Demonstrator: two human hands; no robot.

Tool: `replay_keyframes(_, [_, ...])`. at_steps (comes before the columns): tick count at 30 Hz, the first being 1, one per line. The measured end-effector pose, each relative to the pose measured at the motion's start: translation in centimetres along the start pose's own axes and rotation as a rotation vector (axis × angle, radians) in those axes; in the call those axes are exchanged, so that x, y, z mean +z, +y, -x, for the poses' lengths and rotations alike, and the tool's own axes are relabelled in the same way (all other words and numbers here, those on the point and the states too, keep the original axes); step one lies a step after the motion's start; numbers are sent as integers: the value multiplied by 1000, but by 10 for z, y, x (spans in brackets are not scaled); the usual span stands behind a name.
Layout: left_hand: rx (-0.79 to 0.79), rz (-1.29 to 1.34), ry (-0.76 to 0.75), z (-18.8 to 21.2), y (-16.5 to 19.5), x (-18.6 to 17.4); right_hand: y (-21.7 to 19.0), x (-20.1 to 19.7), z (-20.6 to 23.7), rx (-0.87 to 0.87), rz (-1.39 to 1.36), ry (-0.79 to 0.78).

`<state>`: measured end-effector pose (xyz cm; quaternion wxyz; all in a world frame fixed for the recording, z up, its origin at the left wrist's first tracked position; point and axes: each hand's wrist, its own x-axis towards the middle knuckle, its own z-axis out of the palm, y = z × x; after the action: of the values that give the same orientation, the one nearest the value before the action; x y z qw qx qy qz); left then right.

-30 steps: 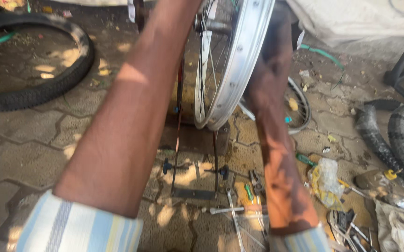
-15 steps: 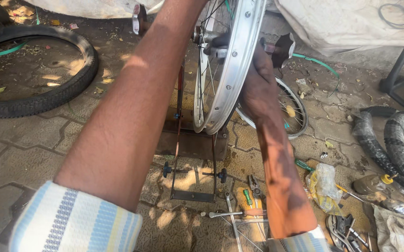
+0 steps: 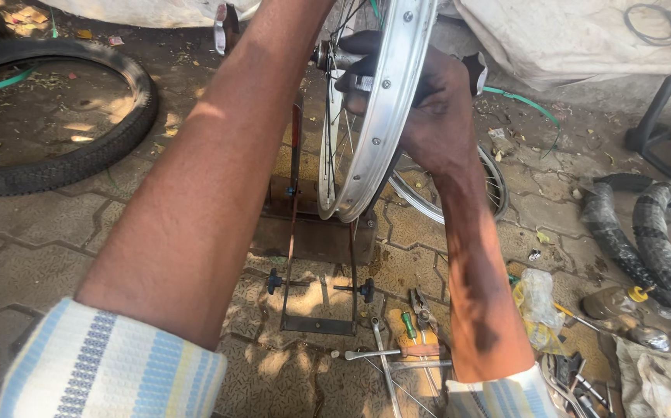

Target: The person adjusts the spokes of a bicycle wheel mounted on a truing stand. They rotate the wheel and use their hands to tighten or loosen individual spoke nipples to align the rim.

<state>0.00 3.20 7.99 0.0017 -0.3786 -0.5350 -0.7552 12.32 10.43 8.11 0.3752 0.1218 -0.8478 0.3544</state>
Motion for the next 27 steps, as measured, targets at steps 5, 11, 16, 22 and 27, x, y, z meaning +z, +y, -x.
replay_keyframes(5, [2,5,9,-2,1,-2,-7,6,10,339,-345,38])
replay_keyframes(11, [-1,18,27,-2,1,-4,1,1,12,316,-928,-20])
replay_keyframes(16, [6,23,51,7,-7,-2,-2,2,22,345,-491,109])
replay_keyframes(22, [22,15,175,-4,-6,-13,-2,8,17,-180,229,291])
replay_keyframes(27, [-22,1,137,17,5,-27,-3,15,22,-75,114,416])
